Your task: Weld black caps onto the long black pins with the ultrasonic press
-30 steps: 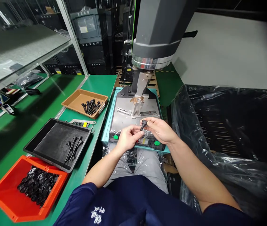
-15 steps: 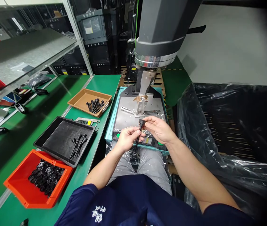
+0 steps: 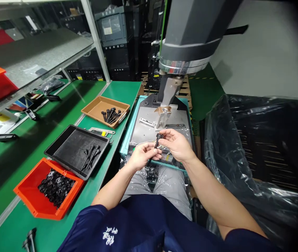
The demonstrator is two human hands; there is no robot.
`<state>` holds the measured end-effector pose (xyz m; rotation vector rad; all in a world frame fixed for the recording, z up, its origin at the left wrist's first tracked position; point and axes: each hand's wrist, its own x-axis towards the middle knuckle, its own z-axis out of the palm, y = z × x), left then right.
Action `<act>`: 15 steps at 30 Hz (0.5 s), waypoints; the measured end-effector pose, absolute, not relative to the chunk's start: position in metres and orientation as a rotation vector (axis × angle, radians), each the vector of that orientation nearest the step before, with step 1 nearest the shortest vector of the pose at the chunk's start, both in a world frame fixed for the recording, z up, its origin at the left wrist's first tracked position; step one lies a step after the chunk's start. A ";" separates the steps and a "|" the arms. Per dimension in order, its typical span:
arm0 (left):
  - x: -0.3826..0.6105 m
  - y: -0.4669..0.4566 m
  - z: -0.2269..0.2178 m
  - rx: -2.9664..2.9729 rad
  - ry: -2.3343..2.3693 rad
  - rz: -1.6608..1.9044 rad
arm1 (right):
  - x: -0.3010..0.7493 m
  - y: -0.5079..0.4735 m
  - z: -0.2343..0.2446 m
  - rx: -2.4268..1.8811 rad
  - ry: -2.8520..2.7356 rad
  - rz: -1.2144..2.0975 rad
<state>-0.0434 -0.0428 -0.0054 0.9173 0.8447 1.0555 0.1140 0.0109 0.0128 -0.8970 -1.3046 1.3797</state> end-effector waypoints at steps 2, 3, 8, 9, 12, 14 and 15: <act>-0.058 -0.053 -0.007 1.014 0.945 1.102 | 0.104 0.008 0.012 -0.913 -1.361 1.365; -0.070 -0.060 -0.007 1.084 1.028 1.130 | 0.100 0.005 0.011 -0.921 -1.380 1.376; -0.178 -0.101 0.007 1.425 1.885 1.108 | 0.100 -0.004 0.004 -1.018 -1.345 1.453; -0.202 -0.109 0.010 1.430 2.101 1.016 | 0.103 -0.005 0.002 -1.044 -1.343 1.471; -0.256 -0.123 0.012 1.293 2.593 0.593 | 0.116 -0.013 -0.003 -1.134 -1.367 1.501; -0.274 -0.121 0.007 1.198 2.723 0.319 | 0.129 -0.024 -0.004 -1.167 -1.399 1.475; -0.279 -0.117 0.003 1.172 2.743 0.221 | 0.137 -0.029 -0.005 -1.181 -1.417 1.442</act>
